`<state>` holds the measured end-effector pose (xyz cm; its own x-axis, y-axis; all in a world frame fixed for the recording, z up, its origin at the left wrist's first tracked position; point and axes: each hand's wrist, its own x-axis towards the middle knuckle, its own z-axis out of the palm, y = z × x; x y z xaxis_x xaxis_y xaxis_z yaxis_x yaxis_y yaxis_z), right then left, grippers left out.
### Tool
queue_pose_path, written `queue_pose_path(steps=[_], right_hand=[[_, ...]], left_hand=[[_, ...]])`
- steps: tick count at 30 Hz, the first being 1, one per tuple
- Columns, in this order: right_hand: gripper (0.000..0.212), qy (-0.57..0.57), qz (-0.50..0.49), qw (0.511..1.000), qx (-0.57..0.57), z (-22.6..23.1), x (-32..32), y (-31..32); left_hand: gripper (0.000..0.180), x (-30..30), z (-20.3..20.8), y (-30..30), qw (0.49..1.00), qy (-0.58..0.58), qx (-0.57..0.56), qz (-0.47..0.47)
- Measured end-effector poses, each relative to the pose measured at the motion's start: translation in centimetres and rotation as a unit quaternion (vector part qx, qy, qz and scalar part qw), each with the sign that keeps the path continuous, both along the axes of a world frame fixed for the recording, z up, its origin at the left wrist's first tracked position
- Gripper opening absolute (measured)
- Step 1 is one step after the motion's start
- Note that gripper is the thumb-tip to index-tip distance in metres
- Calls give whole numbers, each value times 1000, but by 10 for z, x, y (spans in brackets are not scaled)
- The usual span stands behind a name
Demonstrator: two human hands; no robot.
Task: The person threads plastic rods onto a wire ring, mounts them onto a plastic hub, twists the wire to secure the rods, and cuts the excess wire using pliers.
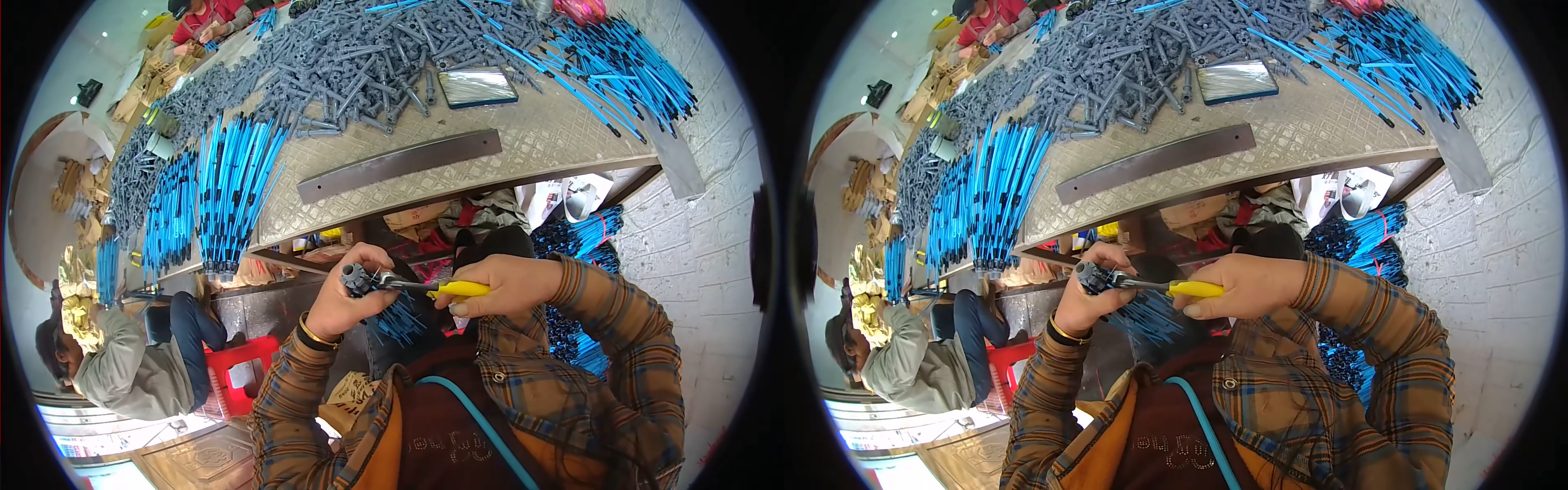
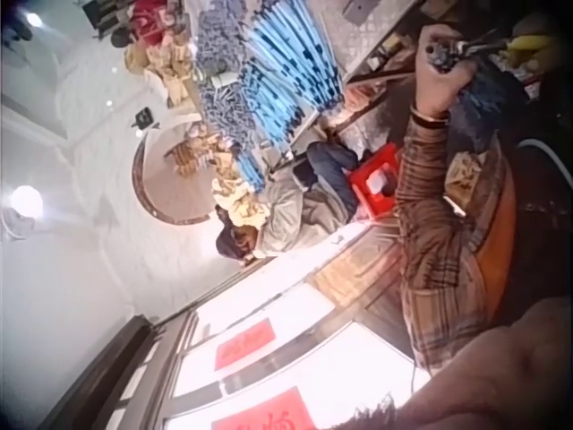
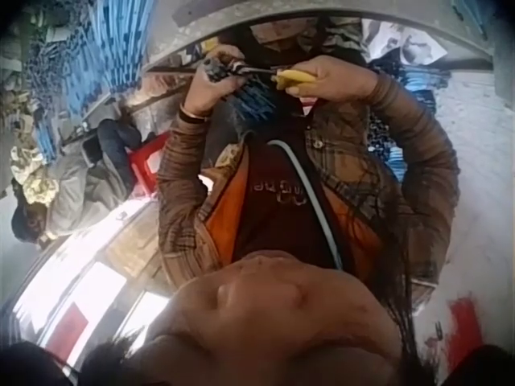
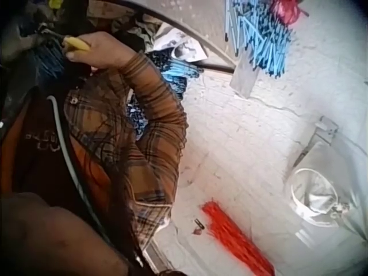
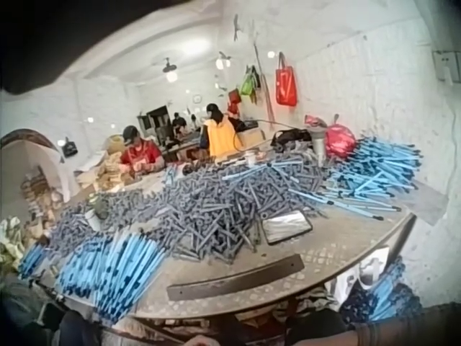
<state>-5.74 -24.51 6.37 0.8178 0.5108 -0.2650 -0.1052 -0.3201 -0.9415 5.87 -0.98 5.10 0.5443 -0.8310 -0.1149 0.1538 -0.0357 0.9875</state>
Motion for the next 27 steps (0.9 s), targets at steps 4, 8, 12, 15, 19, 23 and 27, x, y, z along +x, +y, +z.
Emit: queue_pose_path(steps=[4, 8, 12, 15, 19, 23, 27], right_hand=[[31, -9, -15, 999, 35, -5, 0, 2], [31, 1, -5, 999, 42, -6, 2, 2], [31, 60, -4, 998, 23, 0, 1, 3], [32, 114, 2, 993, 24, 3, -3, 6], [31, 71, -19, 997, 40, -3, -8, 10], [31, 5, -42, 999, -22, -27, -11, 22], [25, -69, -102, 991, 58, -81, 0, 36]], left_hand=[[37, 1, 0, 1, 1000, -2, 0, -5], [35, 3, 2, 0, 1000, -19, -6, -19], [32, 3, 0, 2, 997, -64, -2, -36], [33, 2, 0, 4, 996, -72, 3, -48], [33, -1, 2, 4, 994, -98, -3, -53], [34, -3, 0, 5, 998, -46, -2, -45], [32, 3, 6, 2, 996, -76, 9, -56]])
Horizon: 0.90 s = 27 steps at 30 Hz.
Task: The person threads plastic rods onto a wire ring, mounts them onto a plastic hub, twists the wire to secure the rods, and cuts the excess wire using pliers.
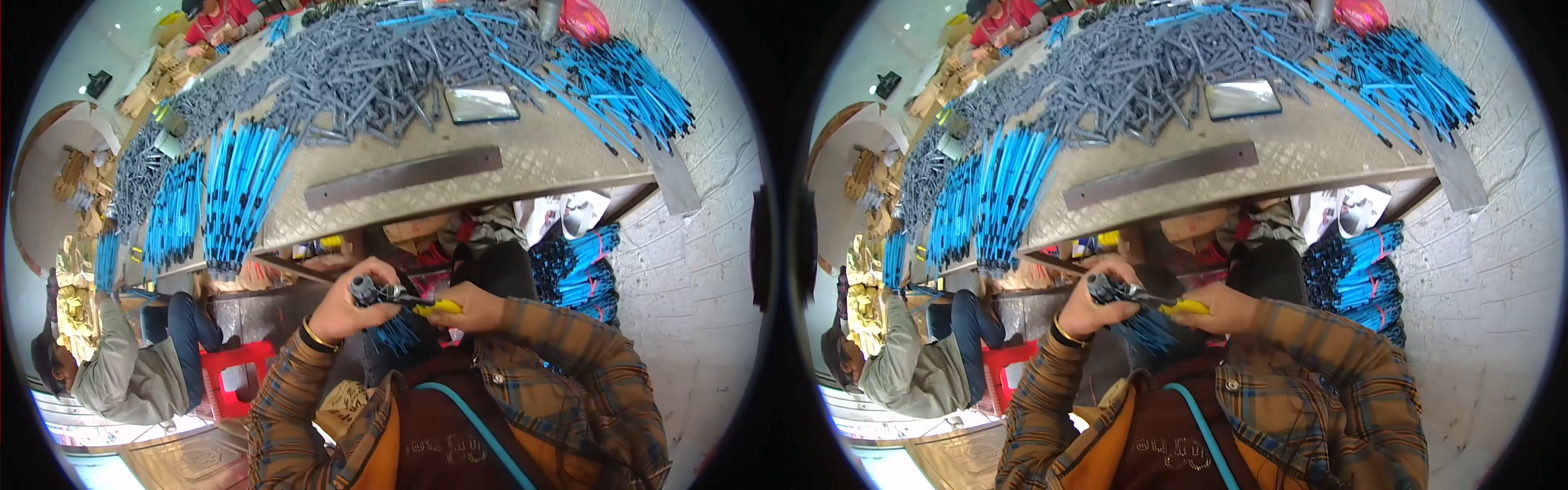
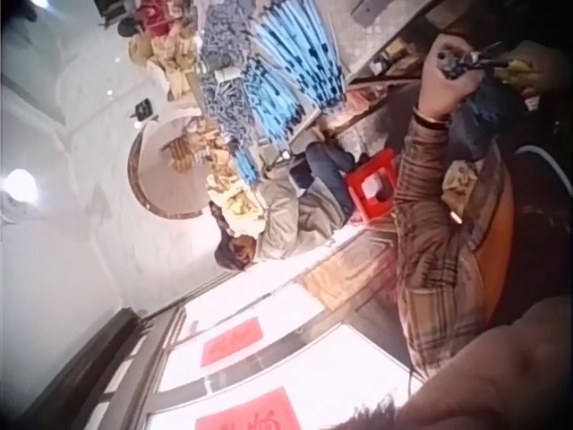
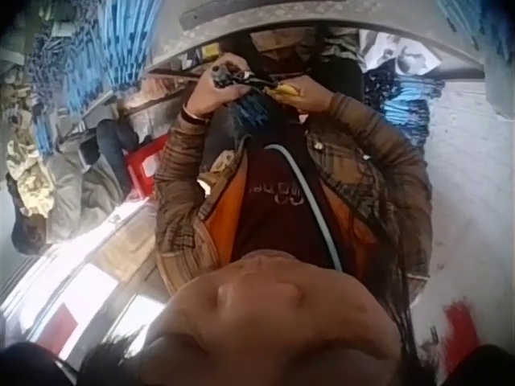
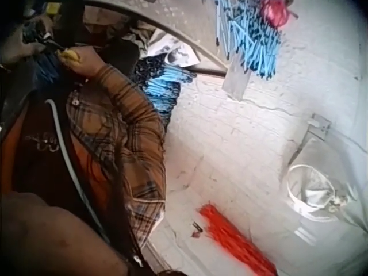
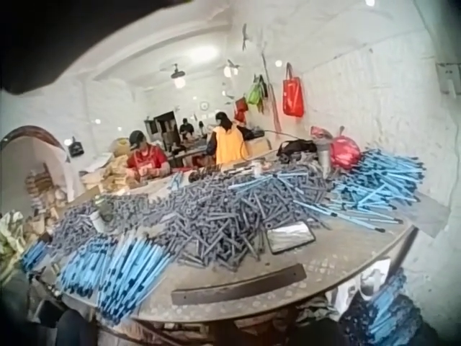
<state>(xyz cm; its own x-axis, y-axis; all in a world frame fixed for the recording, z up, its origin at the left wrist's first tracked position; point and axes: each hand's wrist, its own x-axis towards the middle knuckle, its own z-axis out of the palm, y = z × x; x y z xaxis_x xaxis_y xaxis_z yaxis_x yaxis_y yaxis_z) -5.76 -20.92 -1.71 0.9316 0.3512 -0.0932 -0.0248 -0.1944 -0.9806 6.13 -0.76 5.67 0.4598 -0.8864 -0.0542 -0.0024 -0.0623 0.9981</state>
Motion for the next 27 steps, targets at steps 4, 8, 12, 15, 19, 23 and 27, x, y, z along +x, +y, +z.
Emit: queue_pose_path(steps=[4, 8, 12, 15, 19, 23, 27], right_hand=[[27, -54, 15, 998, -18, 1, 9, -11], [27, -66, 45, 994, -73, 25, 13, -34], [28, -85, 68, 987, -122, 45, 13, -40], [32, -104, 75, 983, -134, 47, 14, -41], [35, -109, 84, 981, -136, 49, 15, -43], [31, -76, 98, 979, -160, 62, 17, -47], [32, -66, 110, 974, -189, 77, 17, -51]], left_hand=[[32, 4, -1, 2, 1000, -11, 12, 11], [33, -2, -5, 2, 998, 64, -14, -10], [34, -1, -8, 2, 999, 45, -20, 1], [36, 1, -6, 2, 999, 38, 1, -8], [38, 2, -4, 1, 999, 46, 2, -11], [39, 7, -1, -2, 998, 35, 11, -43], [38, 6, 5, -7, 998, 42, 16, -37]])
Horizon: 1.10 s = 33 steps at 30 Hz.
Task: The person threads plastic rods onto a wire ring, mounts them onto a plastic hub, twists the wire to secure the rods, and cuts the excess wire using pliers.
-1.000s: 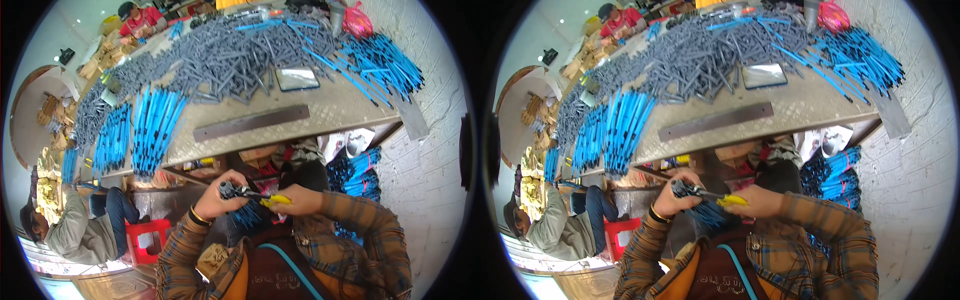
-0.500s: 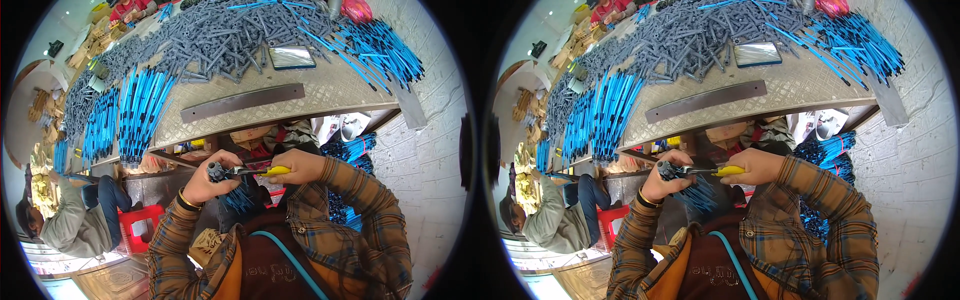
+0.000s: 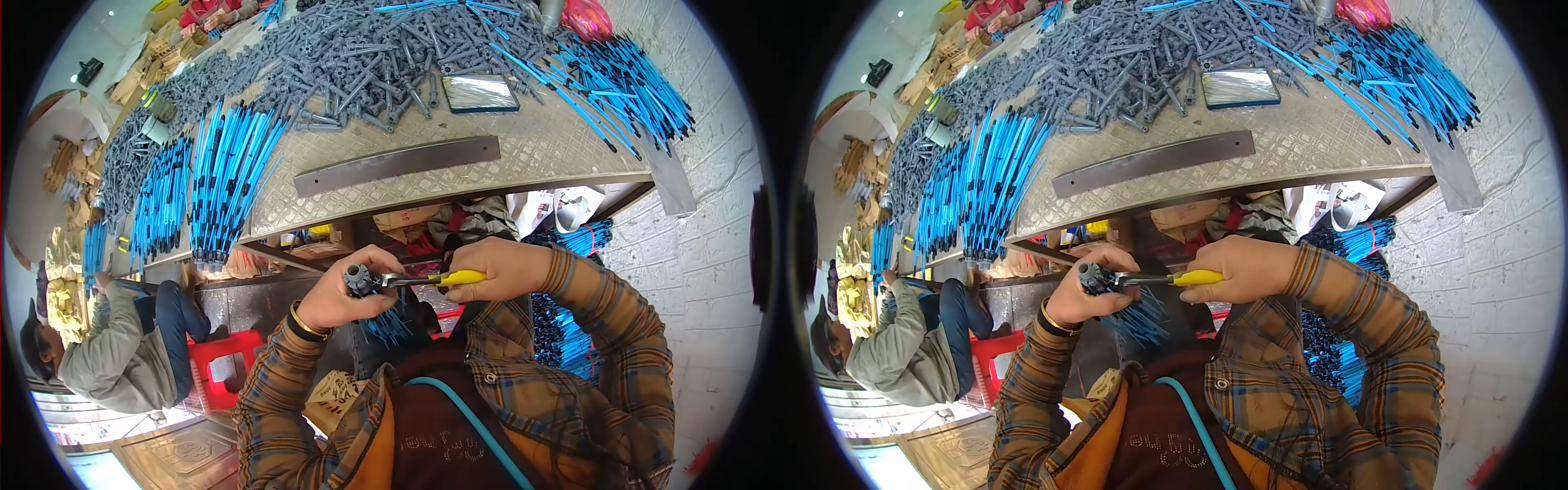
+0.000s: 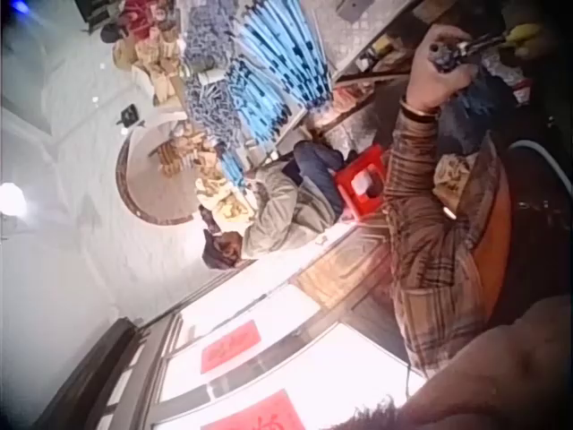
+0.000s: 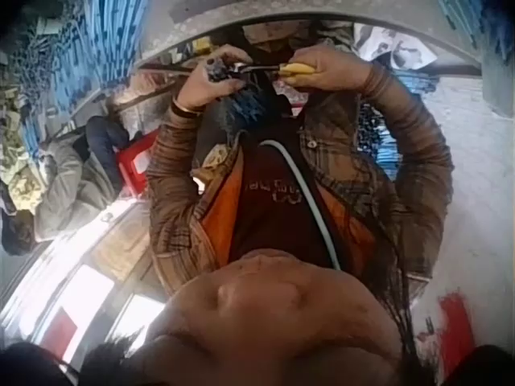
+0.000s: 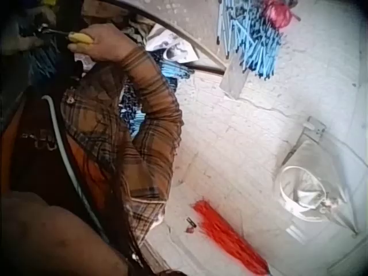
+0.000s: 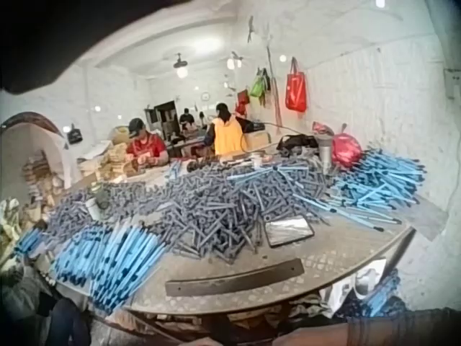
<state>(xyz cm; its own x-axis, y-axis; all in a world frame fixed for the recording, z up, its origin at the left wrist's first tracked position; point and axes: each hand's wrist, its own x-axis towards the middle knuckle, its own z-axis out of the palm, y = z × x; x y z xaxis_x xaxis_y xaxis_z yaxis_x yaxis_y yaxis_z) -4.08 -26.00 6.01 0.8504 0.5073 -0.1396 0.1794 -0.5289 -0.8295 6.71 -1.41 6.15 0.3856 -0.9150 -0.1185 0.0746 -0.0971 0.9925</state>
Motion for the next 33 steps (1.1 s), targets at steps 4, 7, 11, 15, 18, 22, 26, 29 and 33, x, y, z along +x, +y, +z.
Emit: queue_pose_path(steps=[4, 7, 11, 15, 18, 22, 26, 29, 33], right_hand=[[33, 3, 2, 1000, -18, 19, -4, -1], [35, 65, -13, 998, -17, 32, -13, 4], [33, 161, -65, 983, 62, 19, -32, 25], [30, 235, -214, 910, 266, -65, -50, 64], [31, 249, -197, 916, 245, -58, -40, 59], [33, 223, -173, 936, 209, -50, -34, 55], [33, 200, -151, 952, 177, -41, -32, 54], [32, 199, -143, 954, 171, -42, -31, 58], [33, 195, -151, 950, 190, -51, -34, 70]], left_hand=[[33, -2, -1, 1, 1000, -4, -11, 0], [31, -6, -8, 1, 999, -36, -14, 13], [29, -7, -13, 5, 999, -26, -8, 39], [32, -8, -19, 5, 998, -9, -9, 56], [37, -3, -21, 9, 996, 44, -33, 72], [47, -6, -15, 10, 984, 102, -116, 86], [52, -24, -9, 13, 988, -4, -110, 112], [49, -27, -11, 14, 981, -68, -15, 182], [47, -16, -11, 18, 992, -5, 10, 125]])
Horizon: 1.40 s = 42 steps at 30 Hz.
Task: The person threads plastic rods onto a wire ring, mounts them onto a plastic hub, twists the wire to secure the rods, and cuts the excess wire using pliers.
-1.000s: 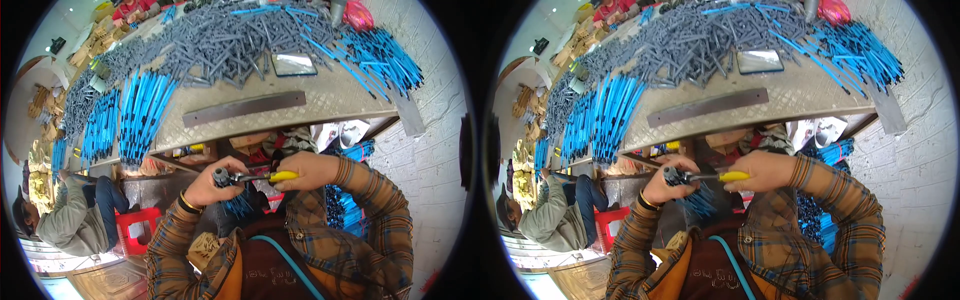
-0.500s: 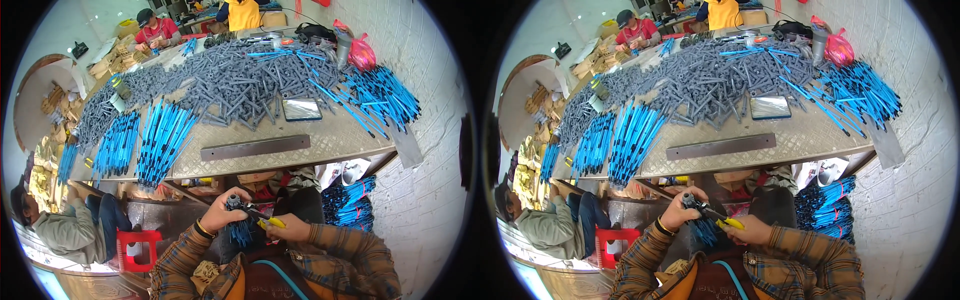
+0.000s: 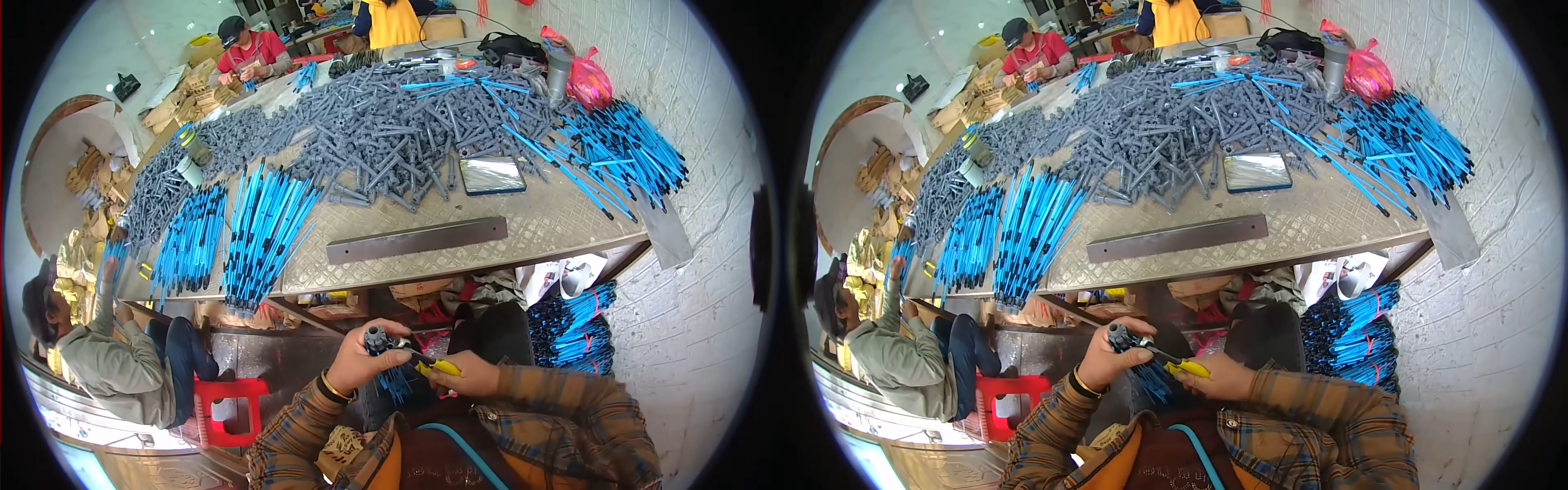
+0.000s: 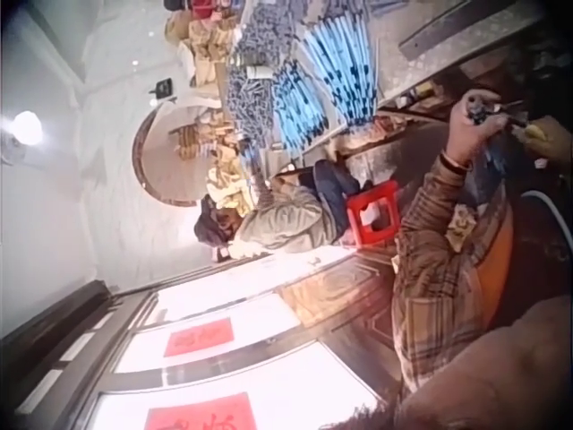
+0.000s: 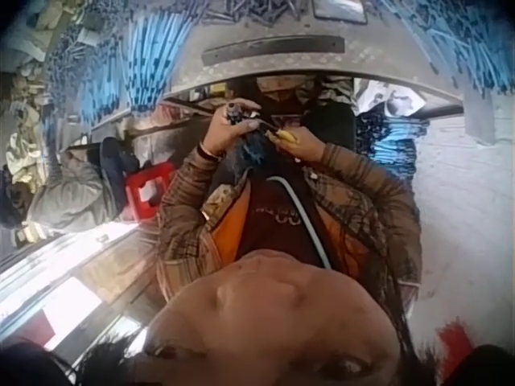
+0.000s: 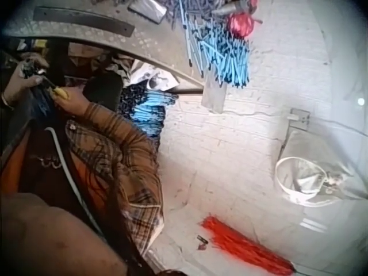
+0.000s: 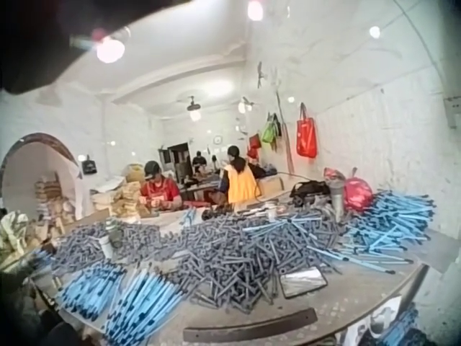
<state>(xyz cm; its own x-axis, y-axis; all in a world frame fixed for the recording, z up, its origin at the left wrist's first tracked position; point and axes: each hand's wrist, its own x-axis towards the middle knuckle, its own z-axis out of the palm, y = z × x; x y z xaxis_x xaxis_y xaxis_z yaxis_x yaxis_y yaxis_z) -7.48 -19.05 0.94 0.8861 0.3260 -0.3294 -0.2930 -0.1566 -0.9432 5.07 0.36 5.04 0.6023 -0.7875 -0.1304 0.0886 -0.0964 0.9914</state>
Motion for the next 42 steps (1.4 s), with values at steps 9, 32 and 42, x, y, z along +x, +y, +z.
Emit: queue_pose_path(steps=[9, 32, 42], right_hand=[[29, 199, 140, 918, 312, 1, -9, -55], [54, 237, 110, 894, 363, -22, -17, -56], [62, -212, 119, 944, -222, 62, 15, -81]], left_hand=[[41, -2, 6, -9, 997, 2, -25, -68], [34, 24, -7, -31, 995, 68, -29, -65], [37, 16, -9, -28, 993, 63, -34, -89]])
